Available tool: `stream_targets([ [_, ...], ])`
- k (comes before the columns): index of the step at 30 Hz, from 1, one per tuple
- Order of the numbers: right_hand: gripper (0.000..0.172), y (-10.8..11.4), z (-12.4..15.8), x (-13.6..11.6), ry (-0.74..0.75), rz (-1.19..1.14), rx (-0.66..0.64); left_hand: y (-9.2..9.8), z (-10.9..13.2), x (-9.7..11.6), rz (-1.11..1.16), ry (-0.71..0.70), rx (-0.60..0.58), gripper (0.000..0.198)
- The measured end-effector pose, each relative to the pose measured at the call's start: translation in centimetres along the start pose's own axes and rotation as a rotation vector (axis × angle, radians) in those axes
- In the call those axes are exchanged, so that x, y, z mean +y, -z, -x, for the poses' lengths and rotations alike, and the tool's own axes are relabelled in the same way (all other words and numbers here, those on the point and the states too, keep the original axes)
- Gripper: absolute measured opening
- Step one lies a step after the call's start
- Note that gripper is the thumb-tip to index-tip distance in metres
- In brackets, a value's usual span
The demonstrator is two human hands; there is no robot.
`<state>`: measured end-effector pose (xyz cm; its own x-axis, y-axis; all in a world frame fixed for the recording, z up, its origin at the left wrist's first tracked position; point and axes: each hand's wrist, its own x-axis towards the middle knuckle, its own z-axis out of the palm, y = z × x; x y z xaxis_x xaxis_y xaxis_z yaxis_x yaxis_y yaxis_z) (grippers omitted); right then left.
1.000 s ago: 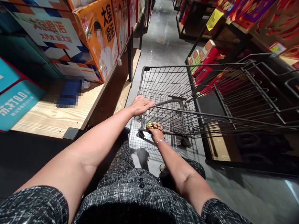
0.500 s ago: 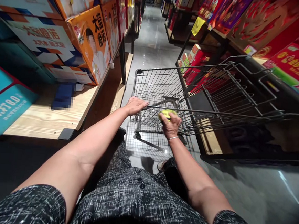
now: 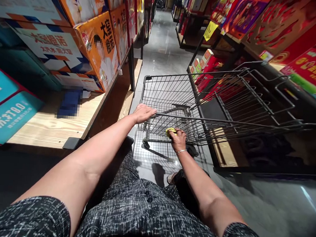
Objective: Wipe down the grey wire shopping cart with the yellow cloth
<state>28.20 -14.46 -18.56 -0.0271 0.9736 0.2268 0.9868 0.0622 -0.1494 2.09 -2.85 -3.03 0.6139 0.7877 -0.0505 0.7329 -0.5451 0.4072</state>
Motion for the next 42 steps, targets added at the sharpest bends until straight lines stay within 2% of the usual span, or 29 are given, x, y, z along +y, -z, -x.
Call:
stream_targets([
  [6,0.042,10.8,-2.5,3.2,-0.053,-0.023,0.462,0.7,-0.1,-0.1,-0.067,0.041,-0.062,0.047],
  [8,0.045,13.3,-3.2,3.2,-0.101,-0.027,0.528,0.9,-0.1,0.5,-0.124,0.071,-0.111,0.051],
  [10,0.052,14.5,-3.9,2.1,-0.146,-0.032,0.515,0.7,0.0,1.6,-0.181,0.087,-0.128,0.059],
  [12,0.06,14.4,-4.7,-0.3,-0.14,-0.039,0.428,0.2,0.2,3.1,-0.204,0.086,-0.106,0.064],
  [15,0.061,13.4,-5.9,-5.0,0.012,-0.039,0.239,-1.1,0.3,5.0,-0.191,0.085,-0.027,0.065],
  [17,0.057,12.9,-6.6,-7.2,0.137,-0.019,0.138,-1.8,0.3,5.3,-0.196,0.068,0.013,0.062],
  [19,0.051,12.8,-6.9,-7.7,0.209,0.013,0.096,-2.0,0.2,4.7,-0.2,0.044,0.02,0.058],
  [22,0.044,13.2,-6.5,-4.6,0.2,0.049,0.137,-1.7,-0.1,3.0,-0.193,0.04,0.018,0.054],
  [26,0.04,14.8,-4.6,4.5,0.032,0.081,0.273,-0.6,-0.4,0.7,-0.242,0.068,0.046,0.055],
  [29,0.043,16.8,-2.8,11.1,-0.117,0.114,0.362,0.4,-0.5,-0.3,-0.282,0.106,0.038,0.054],
  [31,0.048,17.7,-2.0,13.6,-0.218,0.123,0.409,1.0,-0.8,-0.4,-0.306,0.155,0.025,0.054],
  [32,0.05,17.9,-1.8,14.0,-0.263,0.12,0.431,1.2,-0.9,-0.1,-0.31,0.167,0.019,0.055],
  [34,0.056,17.5,-2.0,13.2,-0.31,0.101,0.459,1.4,-1.4,1.0,-0.293,0.125,0.007,0.06],
  [37,0.059,14.9,-3.5,8.9,-0.244,0.067,0.467,1.2,-2.5,3.2,-0.19,-0.026,-0.05,0.068],
  [40,0.05,10.9,-5.3,3.6,-0.131,0.041,0.483,0.8,-3.3,4.8,-0.065,0.026,-0.088,0.062],
  [42,0.046,8.0,-6.0,1.0,-0.099,0.029,0.484,0.7,-3.5,5.1,-0.04,0.05,-0.08,0.056],
])
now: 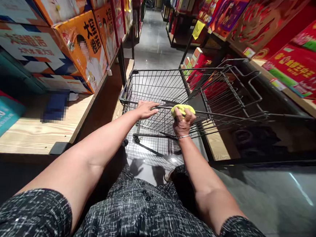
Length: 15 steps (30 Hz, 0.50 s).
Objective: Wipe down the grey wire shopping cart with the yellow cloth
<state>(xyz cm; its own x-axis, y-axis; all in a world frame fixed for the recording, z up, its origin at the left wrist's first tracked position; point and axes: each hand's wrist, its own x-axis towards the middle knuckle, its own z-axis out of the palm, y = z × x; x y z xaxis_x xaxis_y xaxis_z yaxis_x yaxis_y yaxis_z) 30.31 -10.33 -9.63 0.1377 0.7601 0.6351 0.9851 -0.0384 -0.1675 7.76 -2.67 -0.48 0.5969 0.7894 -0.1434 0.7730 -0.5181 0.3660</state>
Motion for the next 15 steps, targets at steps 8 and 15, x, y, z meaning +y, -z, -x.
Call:
stream_targets([
  [8,0.048,-7.3,7.5,-4.0,0.076,0.034,-0.634,-0.9,0.3,-0.8,-0.115,-0.063,0.052,0.073],
  [15,0.041,-8.8,9.1,-5.3,0.229,0.029,-0.923,-1.4,0.3,-1.1,-0.163,-0.069,0.056,0.086],
])
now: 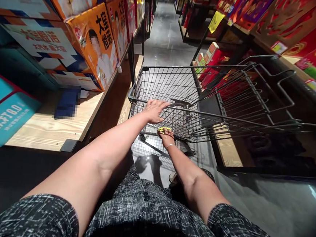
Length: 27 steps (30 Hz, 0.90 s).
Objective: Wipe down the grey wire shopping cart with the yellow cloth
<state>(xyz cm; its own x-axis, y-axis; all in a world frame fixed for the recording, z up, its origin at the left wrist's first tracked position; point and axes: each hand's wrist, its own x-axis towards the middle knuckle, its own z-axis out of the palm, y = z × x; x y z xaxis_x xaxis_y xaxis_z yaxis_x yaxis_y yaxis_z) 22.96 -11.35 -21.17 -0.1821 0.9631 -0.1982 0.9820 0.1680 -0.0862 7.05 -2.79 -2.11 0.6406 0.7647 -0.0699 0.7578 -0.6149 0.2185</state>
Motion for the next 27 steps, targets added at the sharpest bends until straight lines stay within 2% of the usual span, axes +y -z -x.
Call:
stream_targets([
  [4,0.048,3.1,0.8,1.6,0.008,0.039,0.084,-0.1,-0.1,-0.6,-0.016,0.01,0.001,0.088],
  [6,0.049,5.5,1.8,3.4,0.014,0.065,0.198,0.0,-0.1,-1.1,-0.022,0.021,-0.009,0.088],
  [12,0.04,13.8,5.0,9.7,-0.078,0.154,0.916,1.0,-0.5,-3.4,-0.065,0.051,-0.017,0.085],
  [14,0.038,15.5,5.5,10.7,-0.127,0.168,1.064,1.4,-0.8,-3.9,-0.079,0.078,-0.022,0.082],
  [16,0.039,15.9,5.3,10.8,-0.17,0.171,1.124,1.7,-1.2,-3.9,-0.092,0.111,-0.029,0.08],
  [18,0.039,15.0,4.6,10.0,-0.188,0.164,1.084,1.8,-1.6,-3.3,-0.092,0.113,-0.032,0.081],
  [19,0.038,14.1,4.0,9.3,-0.188,0.156,1.02,1.8,-1.7,-2.9,-0.087,0.103,-0.028,0.082],
  [21,0.039,11.6,2.9,7.6,-0.175,0.141,0.809,1.5,-1.9,-2.1,-0.07,0.08,-0.013,0.087],
  [25,0.049,5.7,0.9,3.9,-0.145,0.116,0.285,0.9,-1.9,-1.1,-0.063,0.088,0.014,0.094],
  [27,0.052,3.1,0.3,2.5,-0.134,0.085,0.109,0.7,-1.9,-0.9,-0.057,0.099,0.0,0.096],
])
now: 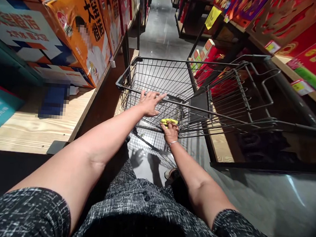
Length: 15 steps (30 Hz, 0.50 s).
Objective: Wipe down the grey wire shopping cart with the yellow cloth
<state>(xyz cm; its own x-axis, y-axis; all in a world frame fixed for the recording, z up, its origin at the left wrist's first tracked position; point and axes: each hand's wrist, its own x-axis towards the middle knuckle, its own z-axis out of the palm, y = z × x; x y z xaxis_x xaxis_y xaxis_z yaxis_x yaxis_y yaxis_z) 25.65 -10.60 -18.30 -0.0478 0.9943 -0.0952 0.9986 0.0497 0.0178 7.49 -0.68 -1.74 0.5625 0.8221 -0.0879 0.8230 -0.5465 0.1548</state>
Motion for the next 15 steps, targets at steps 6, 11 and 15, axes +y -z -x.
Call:
stream_targets([
  [6,0.043,-2.8,-0.1,-1.0,0.07,-0.033,-0.184,0.0,-0.2,0.2,0.032,0.011,-0.039,0.105],
  [11,0.048,1.7,1.2,2.1,0.082,0.036,0.031,0.0,-0.3,-0.1,0.048,0.016,-0.042,0.109],
  [15,0.044,8.1,3.9,7.2,-0.025,0.038,0.515,-0.6,-0.4,-0.4,0.06,0.014,-0.034,0.111],
])
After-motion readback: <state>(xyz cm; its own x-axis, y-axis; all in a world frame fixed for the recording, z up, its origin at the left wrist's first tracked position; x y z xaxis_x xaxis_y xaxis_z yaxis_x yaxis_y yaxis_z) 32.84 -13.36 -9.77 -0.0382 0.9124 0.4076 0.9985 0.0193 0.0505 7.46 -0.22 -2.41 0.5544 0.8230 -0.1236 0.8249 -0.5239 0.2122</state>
